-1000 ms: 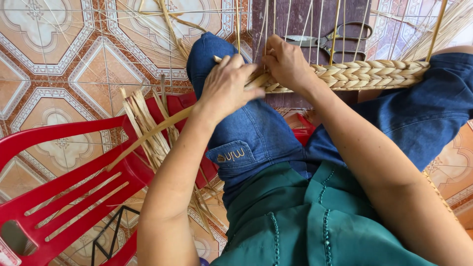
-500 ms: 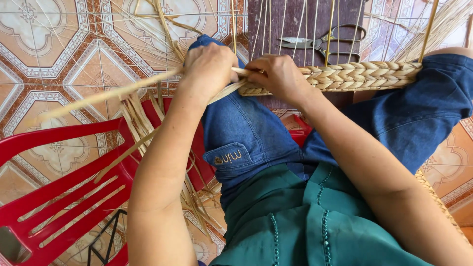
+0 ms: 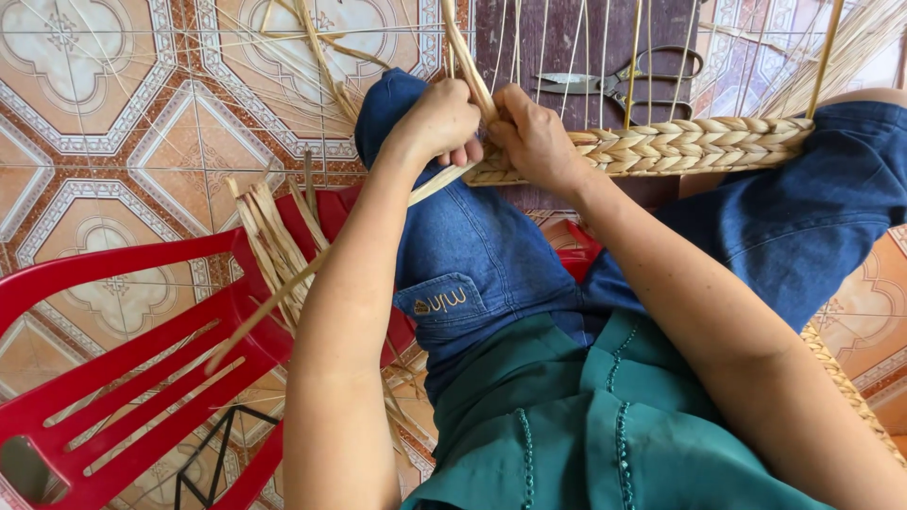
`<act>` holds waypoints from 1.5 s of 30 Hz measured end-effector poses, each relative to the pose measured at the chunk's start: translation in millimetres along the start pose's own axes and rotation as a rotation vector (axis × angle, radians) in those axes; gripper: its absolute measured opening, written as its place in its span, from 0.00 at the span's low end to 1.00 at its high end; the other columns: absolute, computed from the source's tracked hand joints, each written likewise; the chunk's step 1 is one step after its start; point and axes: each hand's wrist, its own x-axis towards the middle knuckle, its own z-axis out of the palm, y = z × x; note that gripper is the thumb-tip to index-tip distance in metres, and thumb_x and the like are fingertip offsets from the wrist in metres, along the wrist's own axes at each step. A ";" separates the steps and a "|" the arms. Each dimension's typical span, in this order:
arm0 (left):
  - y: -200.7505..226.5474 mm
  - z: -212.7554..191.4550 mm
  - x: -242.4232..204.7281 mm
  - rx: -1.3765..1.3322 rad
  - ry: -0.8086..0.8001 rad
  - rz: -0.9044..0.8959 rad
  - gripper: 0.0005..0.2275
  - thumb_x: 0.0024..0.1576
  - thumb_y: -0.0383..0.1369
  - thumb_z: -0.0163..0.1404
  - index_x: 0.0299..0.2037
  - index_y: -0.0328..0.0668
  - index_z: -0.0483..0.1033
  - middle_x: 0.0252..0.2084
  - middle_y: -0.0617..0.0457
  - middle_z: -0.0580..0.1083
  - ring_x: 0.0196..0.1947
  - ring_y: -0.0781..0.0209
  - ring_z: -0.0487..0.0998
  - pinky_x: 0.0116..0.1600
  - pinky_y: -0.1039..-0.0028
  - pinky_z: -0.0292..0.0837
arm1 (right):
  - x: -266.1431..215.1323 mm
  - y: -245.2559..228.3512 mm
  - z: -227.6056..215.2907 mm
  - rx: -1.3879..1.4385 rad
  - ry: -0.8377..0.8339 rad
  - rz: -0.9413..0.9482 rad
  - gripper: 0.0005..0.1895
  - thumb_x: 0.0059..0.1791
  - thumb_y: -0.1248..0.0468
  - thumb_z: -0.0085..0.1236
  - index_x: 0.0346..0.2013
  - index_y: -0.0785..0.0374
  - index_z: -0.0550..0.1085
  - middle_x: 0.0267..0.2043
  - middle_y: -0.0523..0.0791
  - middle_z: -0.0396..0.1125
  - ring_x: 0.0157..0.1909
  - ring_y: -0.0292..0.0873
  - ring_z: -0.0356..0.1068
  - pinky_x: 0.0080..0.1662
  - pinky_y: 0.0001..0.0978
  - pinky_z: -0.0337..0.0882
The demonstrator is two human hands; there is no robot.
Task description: Weaving dried natural fibers into a complex pattern to create or repair a piece of furniture or a large basket.
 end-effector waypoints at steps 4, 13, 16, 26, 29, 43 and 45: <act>-10.8 11.7 -0.1 -0.073 0.218 0.152 0.10 0.62 0.34 0.44 0.39 0.38 0.78 0.23 0.49 0.80 0.16 0.62 0.79 0.20 0.74 0.74 | 2.8 2.6 -6.7 0.226 -0.042 0.138 0.03 0.56 0.70 0.48 0.43 0.66 0.66 0.30 0.46 0.71 0.27 0.38 0.74 0.27 0.31 0.75; 4.2 24.2 -82.3 0.182 0.798 0.707 0.09 0.63 0.33 0.50 0.40 0.38 0.82 0.39 0.47 0.80 0.36 0.57 0.80 0.41 0.67 0.77 | 19.6 22.2 20.8 -0.241 -0.080 0.068 0.05 0.52 0.66 0.56 0.38 0.64 0.78 0.30 0.51 0.74 0.29 0.48 0.76 0.36 0.41 0.76; 0.1 20.2 -76.6 0.512 0.858 0.648 0.10 0.55 0.32 0.56 0.42 0.34 0.81 0.40 0.45 0.80 0.41 0.50 0.77 0.44 0.64 0.76 | 14.8 14.8 13.8 -0.262 -0.102 -0.074 0.05 0.51 0.66 0.57 0.38 0.63 0.78 0.32 0.52 0.75 0.33 0.51 0.77 0.41 0.43 0.76; 15.8 -6.8 -76.4 0.537 0.329 0.155 0.06 0.53 0.37 0.55 0.31 0.50 0.85 0.33 0.47 0.81 0.35 0.48 0.83 0.47 0.58 0.76 | 5.1 -24.5 -7.4 -0.068 -0.058 0.057 0.06 0.51 0.64 0.59 0.40 0.64 0.77 0.31 0.50 0.75 0.31 0.43 0.75 0.38 0.38 0.74; 11.7 -10.2 -77.4 0.532 0.258 0.108 0.09 0.56 0.40 0.54 0.29 0.49 0.84 0.32 0.49 0.82 0.34 0.51 0.83 0.52 0.60 0.75 | 1.5 -27.5 -11.7 -0.023 -0.072 0.031 0.05 0.51 0.66 0.59 0.39 0.64 0.78 0.31 0.48 0.76 0.31 0.40 0.76 0.38 0.36 0.74; 10.2 14.0 -124.3 0.581 0.532 0.486 0.21 0.45 0.42 0.65 0.43 0.36 0.78 0.41 0.43 0.76 0.43 0.48 0.75 0.50 0.60 0.74 | 2.0 -35.2 -3.2 -0.033 -0.037 -0.024 0.05 0.50 0.66 0.61 0.39 0.65 0.77 0.34 0.48 0.76 0.32 0.39 0.76 0.38 0.33 0.76; 3.8 18.8 -124.2 0.675 0.546 0.552 0.27 0.36 0.43 0.67 0.43 0.34 0.77 0.40 0.42 0.76 0.42 0.46 0.76 0.48 0.59 0.75 | 3.1 -38.7 -4.1 -0.051 -0.031 -0.050 0.05 0.50 0.67 0.62 0.39 0.65 0.77 0.34 0.48 0.76 0.33 0.39 0.76 0.38 0.33 0.76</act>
